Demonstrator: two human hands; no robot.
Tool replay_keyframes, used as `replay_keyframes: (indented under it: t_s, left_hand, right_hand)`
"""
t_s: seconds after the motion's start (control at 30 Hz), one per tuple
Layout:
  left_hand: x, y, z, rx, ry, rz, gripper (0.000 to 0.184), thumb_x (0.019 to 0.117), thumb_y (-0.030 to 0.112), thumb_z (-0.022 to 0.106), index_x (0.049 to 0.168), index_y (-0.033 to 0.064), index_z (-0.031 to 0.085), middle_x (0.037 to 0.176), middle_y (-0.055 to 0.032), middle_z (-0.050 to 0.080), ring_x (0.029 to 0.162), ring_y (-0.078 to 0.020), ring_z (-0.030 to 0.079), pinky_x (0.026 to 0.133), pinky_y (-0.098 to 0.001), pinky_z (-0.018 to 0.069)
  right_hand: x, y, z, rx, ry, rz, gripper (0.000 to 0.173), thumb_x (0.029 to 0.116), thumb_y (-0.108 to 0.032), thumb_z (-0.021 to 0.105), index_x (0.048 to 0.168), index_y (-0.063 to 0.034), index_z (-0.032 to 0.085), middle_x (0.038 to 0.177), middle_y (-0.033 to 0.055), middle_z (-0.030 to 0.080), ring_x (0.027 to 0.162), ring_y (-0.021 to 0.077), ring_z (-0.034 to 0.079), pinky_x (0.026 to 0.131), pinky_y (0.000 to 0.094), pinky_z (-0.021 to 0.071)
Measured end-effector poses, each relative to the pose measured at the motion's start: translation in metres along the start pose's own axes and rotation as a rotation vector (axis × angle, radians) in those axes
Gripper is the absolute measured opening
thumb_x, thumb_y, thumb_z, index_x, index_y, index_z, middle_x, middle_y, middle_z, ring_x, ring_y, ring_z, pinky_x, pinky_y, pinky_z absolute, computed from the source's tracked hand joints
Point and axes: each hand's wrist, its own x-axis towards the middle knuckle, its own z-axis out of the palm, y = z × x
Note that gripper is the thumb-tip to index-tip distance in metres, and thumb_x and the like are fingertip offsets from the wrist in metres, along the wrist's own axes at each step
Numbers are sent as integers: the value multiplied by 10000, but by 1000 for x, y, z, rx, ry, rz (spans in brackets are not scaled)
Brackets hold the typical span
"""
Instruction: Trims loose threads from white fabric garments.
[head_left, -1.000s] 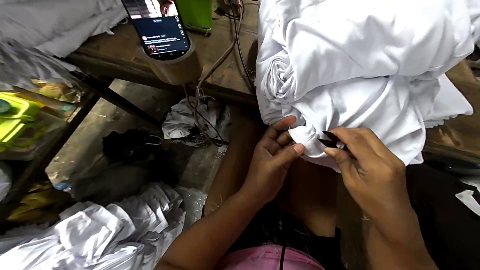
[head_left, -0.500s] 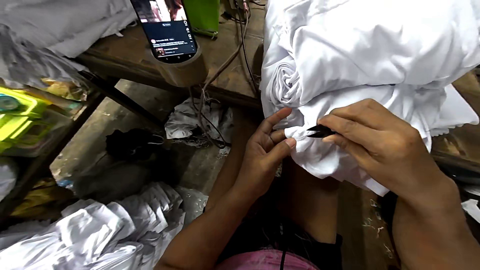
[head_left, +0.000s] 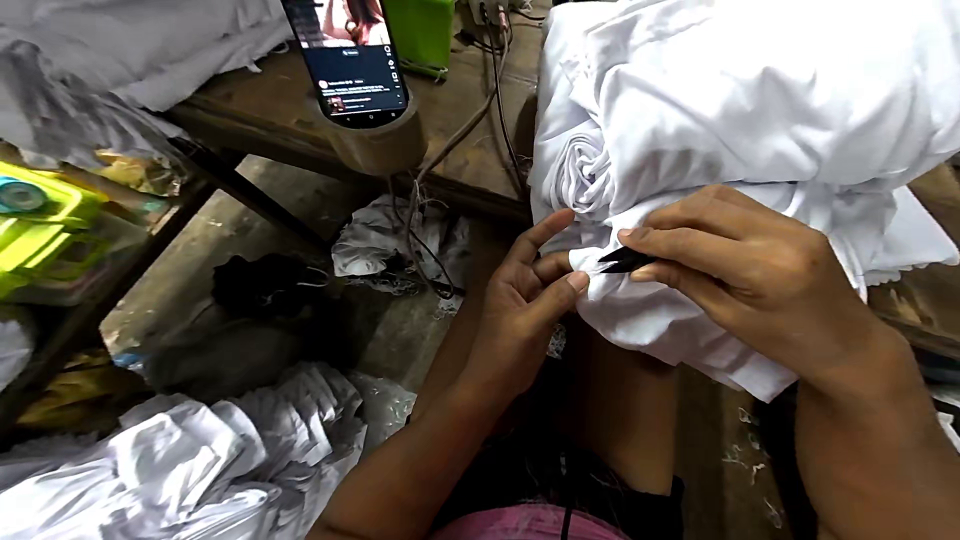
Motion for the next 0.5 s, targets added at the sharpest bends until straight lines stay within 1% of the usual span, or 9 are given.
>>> replay_keyframes:
  t_s: [0.1, 0.23, 0.37, 0.5]
  left_hand:
    - [2, 1, -3, 23, -24, -3, 558, 980, 9, 512, 1513, 128, 399, 1059, -43, 722, 910, -92, 707, 861, -280, 585]
    - [3, 2, -5, 64, -34, -8, 562, 981, 20, 529, 1516, 137, 407, 1047, -42, 719, 901, -92, 703, 850, -290, 589]
    - [2, 4, -5, 64, -16, -20, 552, 974, 13, 531, 1506, 123, 436, 1010, -55, 724, 860, -85, 700, 821, -265, 584]
    - [0, 7, -5, 48, -12, -17, 547, 974, 6, 538, 1500, 118, 440, 957, -58, 730, 830, -87, 707, 817, -266, 591]
  right_hand:
    - [1, 3, 0, 33, -11, -2, 232, 991, -195, 644, 1078, -38, 790, 1024, 104, 731, 981, 191, 662, 873, 284, 518]
    - [3, 6, -1, 67, -31, -3, 220, 984, -186, 646, 1058, -39, 791, 1023, 92, 733, 980, 169, 663, 867, 266, 523]
    - [2, 6, 0, 48, -7, -26, 204, 980, -173, 653, 1032, -37, 797, 1002, 94, 739, 956, 179, 665, 848, 283, 517]
    - [-2, 7, 1, 39, 30, -28, 188, 980, -147, 652, 1004, -26, 795, 991, 105, 743, 948, 184, 671, 852, 284, 521]
